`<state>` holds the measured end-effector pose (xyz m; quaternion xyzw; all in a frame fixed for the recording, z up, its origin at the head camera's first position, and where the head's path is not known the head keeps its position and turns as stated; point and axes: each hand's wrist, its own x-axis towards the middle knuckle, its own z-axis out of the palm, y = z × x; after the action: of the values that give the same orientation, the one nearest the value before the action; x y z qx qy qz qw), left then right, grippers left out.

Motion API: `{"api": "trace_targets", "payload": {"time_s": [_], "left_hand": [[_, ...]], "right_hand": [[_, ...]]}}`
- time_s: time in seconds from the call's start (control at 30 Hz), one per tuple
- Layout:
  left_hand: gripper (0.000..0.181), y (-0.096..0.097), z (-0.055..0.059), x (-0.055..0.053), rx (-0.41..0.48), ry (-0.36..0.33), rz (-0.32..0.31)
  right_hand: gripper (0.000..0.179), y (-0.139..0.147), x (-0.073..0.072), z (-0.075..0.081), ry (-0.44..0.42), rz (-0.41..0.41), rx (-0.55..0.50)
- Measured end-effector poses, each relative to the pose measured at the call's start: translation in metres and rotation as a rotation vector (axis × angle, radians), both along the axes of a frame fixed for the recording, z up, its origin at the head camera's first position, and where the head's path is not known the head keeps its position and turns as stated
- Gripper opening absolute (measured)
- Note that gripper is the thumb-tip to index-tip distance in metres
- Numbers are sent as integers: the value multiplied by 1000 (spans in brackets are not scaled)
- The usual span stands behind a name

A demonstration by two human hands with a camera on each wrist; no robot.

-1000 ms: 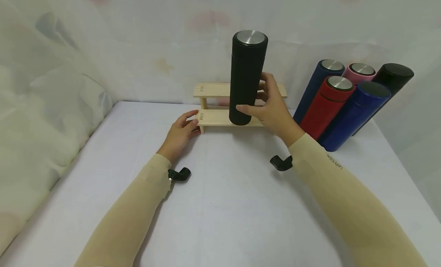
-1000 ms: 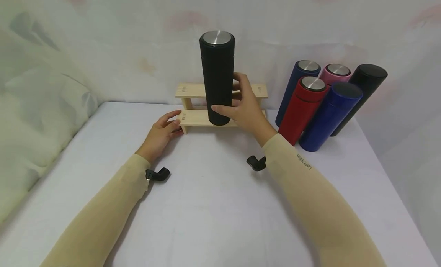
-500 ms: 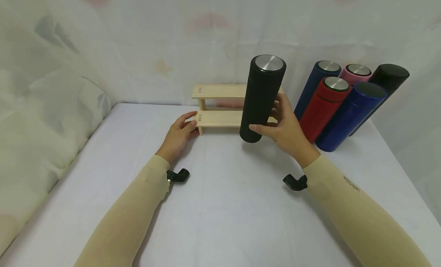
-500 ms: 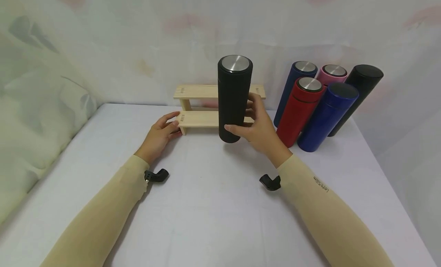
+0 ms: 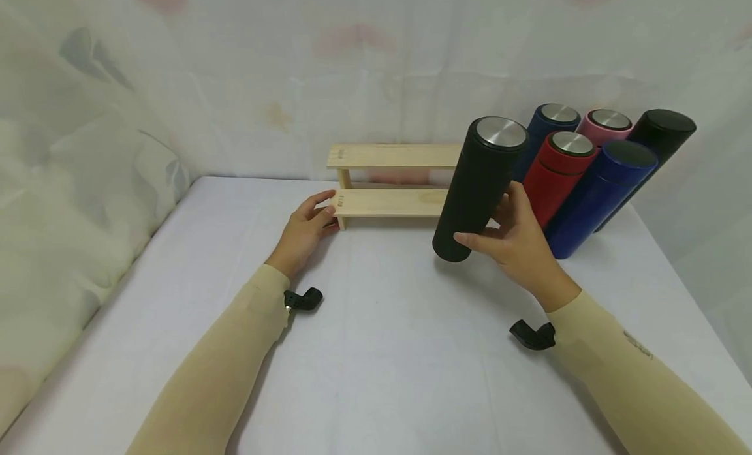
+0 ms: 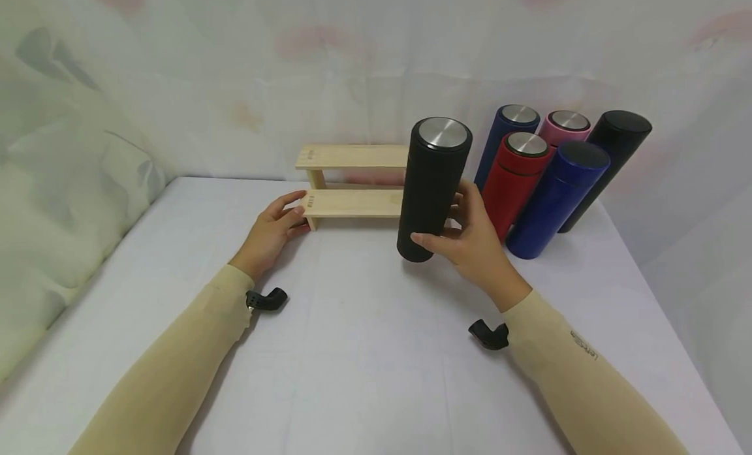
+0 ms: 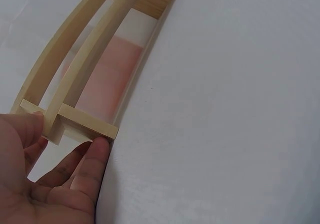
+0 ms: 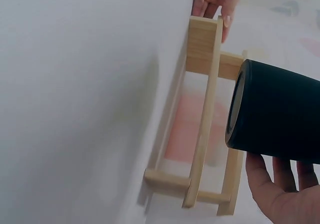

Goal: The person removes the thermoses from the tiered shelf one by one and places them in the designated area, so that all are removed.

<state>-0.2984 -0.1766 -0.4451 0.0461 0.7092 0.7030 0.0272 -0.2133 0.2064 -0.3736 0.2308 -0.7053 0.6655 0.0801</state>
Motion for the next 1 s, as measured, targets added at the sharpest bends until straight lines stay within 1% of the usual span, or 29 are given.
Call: {"api": "trace_targets", "payload": {"time_s": [0.13, 0.23, 0.3, 0.43, 0.53, 0.67, 0.83, 1.0], "left_hand": [[49, -1, 0, 0, 3, -4, -4], [48, -2, 0, 1, 2, -3, -1], [48, -3, 1, 1, 0, -4, 2], [48, -3, 0, 1, 0, -7, -1], [49, -2, 0, 0, 6, -5, -7], [48, -2, 0, 0, 9, 1, -4], [48, -1, 0, -1, 9, 5, -3], [48, -2, -2, -1, 1, 7, -8]], "right_hand": [[98, 12, 7, -5, 15, -18, -26], [97, 21, 12, -9, 12, -58, -7], [97, 26, 15, -11, 9, -70, 8], [98, 37, 20, -14, 13, -80, 21], [102, 48, 24, -16, 16, -72, 27], [109, 62, 27, -17, 4, -73, 78], [109, 76, 32, -19, -29, -140, 153], [111, 88, 34, -20, -29, -189, 215]]}}
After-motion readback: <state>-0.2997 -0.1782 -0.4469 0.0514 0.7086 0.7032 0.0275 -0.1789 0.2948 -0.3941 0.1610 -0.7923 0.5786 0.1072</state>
